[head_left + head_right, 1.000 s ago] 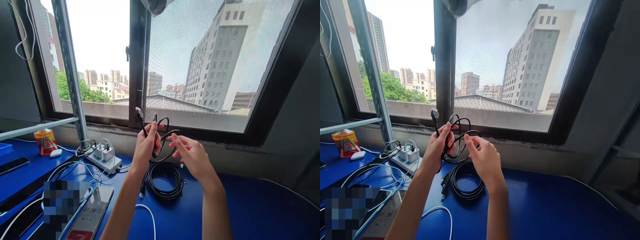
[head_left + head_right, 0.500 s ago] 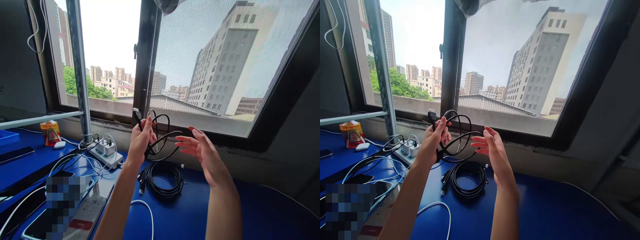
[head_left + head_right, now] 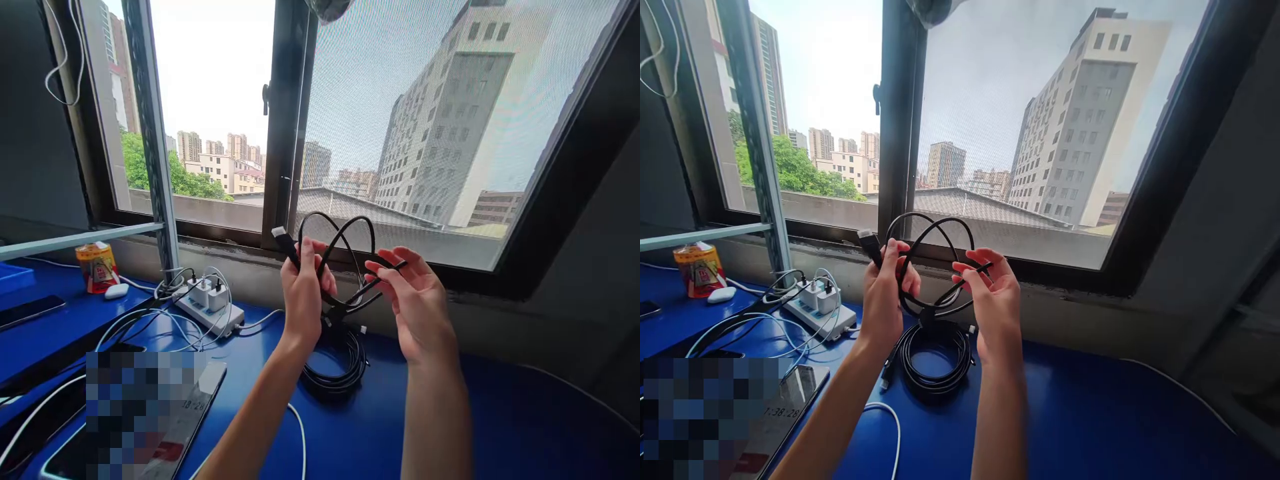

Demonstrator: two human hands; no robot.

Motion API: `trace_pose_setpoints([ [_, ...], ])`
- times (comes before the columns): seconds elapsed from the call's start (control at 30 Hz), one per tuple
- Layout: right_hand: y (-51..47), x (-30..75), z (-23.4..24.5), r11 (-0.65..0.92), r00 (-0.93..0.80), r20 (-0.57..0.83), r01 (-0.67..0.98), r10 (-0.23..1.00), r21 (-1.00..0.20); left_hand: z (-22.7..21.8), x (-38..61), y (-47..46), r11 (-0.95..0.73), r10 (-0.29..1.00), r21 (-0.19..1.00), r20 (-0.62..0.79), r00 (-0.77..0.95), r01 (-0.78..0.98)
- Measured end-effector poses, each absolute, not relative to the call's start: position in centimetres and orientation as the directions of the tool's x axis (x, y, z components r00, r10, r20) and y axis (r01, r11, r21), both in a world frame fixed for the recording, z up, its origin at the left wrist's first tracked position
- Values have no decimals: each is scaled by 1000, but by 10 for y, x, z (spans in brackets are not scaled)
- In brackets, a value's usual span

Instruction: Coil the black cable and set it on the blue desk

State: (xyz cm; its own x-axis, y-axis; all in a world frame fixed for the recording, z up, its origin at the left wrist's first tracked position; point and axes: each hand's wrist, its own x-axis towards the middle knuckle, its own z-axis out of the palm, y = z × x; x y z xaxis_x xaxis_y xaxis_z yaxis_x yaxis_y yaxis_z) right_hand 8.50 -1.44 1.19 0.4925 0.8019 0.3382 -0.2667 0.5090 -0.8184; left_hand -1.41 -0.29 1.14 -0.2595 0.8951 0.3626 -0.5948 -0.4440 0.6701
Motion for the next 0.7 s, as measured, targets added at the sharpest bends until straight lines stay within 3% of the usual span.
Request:
trace_pose_setpoints([
  [0.1, -23, 92, 18, 505, 543, 272, -342, 794, -792, 11, -13, -2, -484, 875, 614, 361, -323, -623],
  [0.3, -31, 92, 23, 539, 620, 217, -396, 754, -743, 5, -12, 0, -508, 857, 599, 423, -295, -618],
  [0.5, -37, 103, 26, 562, 681, 156, -427, 715, -709, 6, -35, 12, -573, 785, 737, 619, 19, -359],
  [0.6, -43, 120, 26, 564, 693, 171, -390, 700, -728, 7, -48, 19, -660, 742, 711, 668, -57, -243],
  [0.7, -50, 138, 23, 530, 672, 209, -316, 710, -786, 9, -54, 22, -671, 741, 693, 636, -217, -262],
])
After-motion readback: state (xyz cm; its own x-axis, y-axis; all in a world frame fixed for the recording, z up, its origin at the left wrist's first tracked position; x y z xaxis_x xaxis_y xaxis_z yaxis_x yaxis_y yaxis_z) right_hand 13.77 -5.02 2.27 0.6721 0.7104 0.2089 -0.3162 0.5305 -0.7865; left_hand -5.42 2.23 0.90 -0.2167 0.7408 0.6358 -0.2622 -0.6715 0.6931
